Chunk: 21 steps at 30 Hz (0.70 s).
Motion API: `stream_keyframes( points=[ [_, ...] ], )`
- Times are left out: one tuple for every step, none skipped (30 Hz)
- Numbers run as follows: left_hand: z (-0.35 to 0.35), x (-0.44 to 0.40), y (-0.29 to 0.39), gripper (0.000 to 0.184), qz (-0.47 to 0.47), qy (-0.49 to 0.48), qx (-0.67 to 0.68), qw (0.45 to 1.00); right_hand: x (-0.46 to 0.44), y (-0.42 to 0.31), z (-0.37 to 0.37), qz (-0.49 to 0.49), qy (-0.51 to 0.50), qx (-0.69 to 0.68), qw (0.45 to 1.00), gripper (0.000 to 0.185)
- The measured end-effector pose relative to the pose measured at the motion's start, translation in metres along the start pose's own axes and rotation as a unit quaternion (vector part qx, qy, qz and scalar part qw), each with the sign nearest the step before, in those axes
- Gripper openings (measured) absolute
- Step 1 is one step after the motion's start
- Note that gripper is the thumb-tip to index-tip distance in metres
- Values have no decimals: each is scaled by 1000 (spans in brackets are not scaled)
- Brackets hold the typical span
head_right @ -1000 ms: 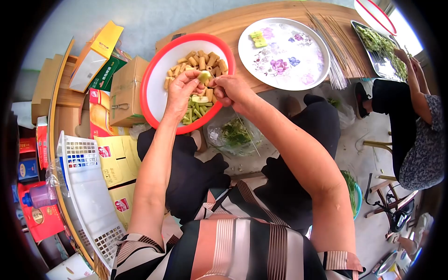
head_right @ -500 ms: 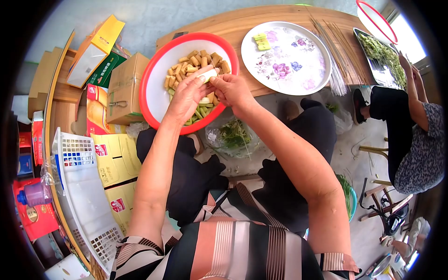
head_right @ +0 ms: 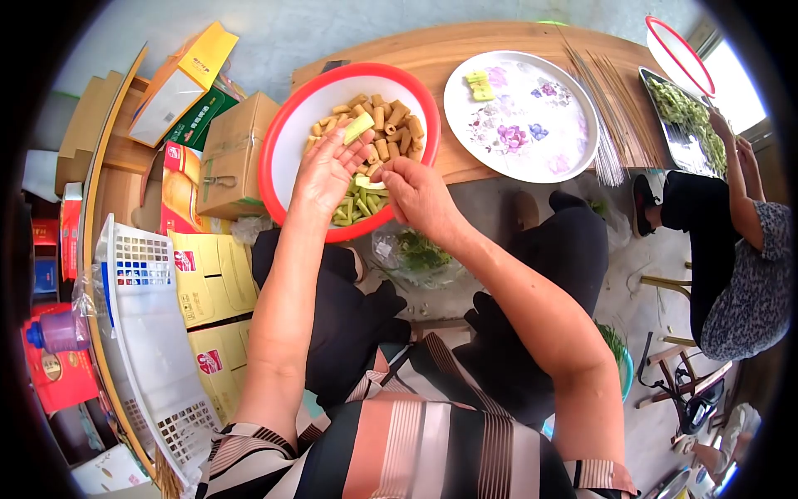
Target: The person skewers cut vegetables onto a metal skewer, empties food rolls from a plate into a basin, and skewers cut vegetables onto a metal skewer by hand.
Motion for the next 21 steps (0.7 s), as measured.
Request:
stream_keyframes(
  points=[
    [0,1,-1,27,7,6,3,1000,2,-1,-1,-1,4,5,1000,21],
    [-1,1,-1,27,6,6,4,1000,3,-1,-1,-1,4,6,1000,21],
    [-1,0,-1,27,8,10,6,1000,3,-2,0,0,8,11,1000,21],
    [0,-1,-2,26,9,13,8,1000,3,-2,0,2,12,15,1000,20],
    [1,-1,-2,26,9,13,8,1000,2,-1,0,2,12,15,1000,20],
    [3,-1,-3,26,10,11,16,1000,1,0,0,-2,14,5,1000,20],
    [3,-1,-3,26,11,9,24,1000,0,2,1,-6,17,-5,1000,20],
    [3,-2,-4,26,11,9,25,1000,-1,2,1,-6,16,-4,1000,20],
    [3,-2,-4,25,11,8,26,1000,-2,3,1,-7,18,-6,1000,20],
    [3,-2,-5,25,12,7,27,1000,-2,4,2,-8,19,-8,1000,20],
    [2,-2,-5,25,12,7,27,1000,-3,4,2,-9,19,-8,1000,20],
    [2,-2,-5,25,13,7,26,1000,-3,4,2,-9,20,-10,1000,20],
    [1,-2,-5,25,13,6,26,1000,-3,4,2,-9,21,-13,1000,20],
    [1,-2,-5,25,13,7,26,1000,-3,3,1,-9,21,-12,1000,20],
    [1,-3,-6,25,15,8,27,999,-3,3,2,-6,23,-8,1000,21],
    [1,-3,-6,25,18,10,28,999,-3,2,2,-2,26,-3,1000,21],
    [0,-3,-6,25,18,10,28,999,-3,2,1,-2,25,-3,1000,21],
    [0,-2,-6,25,17,12,27,999,-3,1,1,-3,26,-4,1000,21],
    [0,-2,-5,24,17,13,26,999,-4,1,1,-4,26,-5,1000,20],
    [0,-2,-5,24,16,14,27,999,-4,2,1,-4,26,-5,1000,20],
    [0,-2,-5,24,15,14,29,999,-4,3,1,0,28,-10,1000,20]
  ],
)
Point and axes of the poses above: each hand's wrist, its own x-axis away from the middle knuckle, its own z-axis out of the back of the hand, y = z × x, the point moved 6 cm from there along -x, towards the middle knuckle, and after that the axes turned 3 degrees about -z, right-handed, at the moved point
